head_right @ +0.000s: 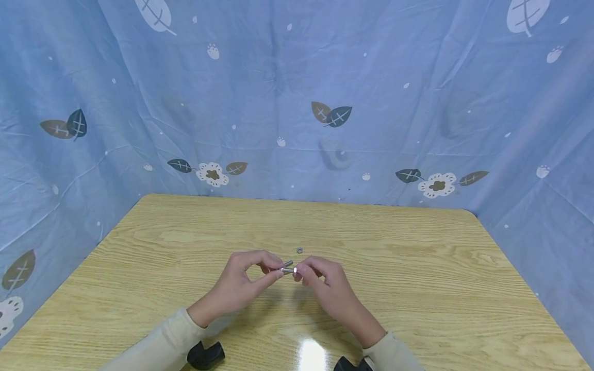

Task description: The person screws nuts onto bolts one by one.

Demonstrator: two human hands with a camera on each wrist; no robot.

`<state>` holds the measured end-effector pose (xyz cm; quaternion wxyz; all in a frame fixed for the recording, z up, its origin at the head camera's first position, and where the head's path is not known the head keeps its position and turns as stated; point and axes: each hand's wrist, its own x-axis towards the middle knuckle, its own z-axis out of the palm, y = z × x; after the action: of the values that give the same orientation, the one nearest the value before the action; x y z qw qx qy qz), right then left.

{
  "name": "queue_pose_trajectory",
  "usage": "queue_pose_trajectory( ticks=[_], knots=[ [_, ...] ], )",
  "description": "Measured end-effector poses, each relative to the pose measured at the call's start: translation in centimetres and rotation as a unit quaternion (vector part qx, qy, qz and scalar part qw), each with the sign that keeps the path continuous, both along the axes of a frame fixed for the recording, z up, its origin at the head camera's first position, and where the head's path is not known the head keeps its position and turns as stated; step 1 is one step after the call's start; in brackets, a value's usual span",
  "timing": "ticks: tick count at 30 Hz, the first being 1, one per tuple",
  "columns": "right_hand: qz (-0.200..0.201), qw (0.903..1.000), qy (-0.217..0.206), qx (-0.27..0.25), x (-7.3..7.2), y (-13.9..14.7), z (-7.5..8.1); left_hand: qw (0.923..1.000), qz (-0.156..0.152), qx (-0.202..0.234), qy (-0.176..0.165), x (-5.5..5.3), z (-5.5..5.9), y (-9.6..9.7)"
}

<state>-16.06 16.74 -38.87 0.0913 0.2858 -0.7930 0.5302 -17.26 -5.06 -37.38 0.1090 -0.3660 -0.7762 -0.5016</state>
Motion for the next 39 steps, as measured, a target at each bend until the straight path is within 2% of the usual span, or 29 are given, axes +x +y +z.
queue_pose_trajectory(
  ticks=[5, 13, 16, 22, 31, 39],
  knots=[
    [-0.007, 0.9998, -0.016, -0.011, 0.08, 0.08, -0.17, 1.0, 0.004, 0.0, -0.008, 0.03, -0.04, -0.06],
    [0.014, 0.9983, 0.049, -0.029, 0.02, -0.12, 0.09, 1.0, 0.002, 0.001, 0.001, 0.02, -0.04, -0.06],
    [0.004, 0.9991, 0.039, -0.014, 0.06, -0.12, 0.1, 1.0, -0.001, 0.002, 0.002, 0.03, -0.08, -0.04],
    [-0.009, 0.9997, -0.01, 0.02, 0.15, -0.1, 0.02, 1.0, -0.003, 0.002, -0.003, 0.01, -0.21, 0.02],
    [-0.008, 0.9993, 0.038, -0.002, 0.21, -0.27, 0.03, 1.0, -0.004, 0.003, 0.003, -0.09, -0.26, 0.09],
    [-0.027, 0.999, 0.011, 0.032, 0.38, -0.26, 0.0, 1.0, -0.003, 0.002, 0.002, -0.01, -0.22, 0.07]
  ],
)
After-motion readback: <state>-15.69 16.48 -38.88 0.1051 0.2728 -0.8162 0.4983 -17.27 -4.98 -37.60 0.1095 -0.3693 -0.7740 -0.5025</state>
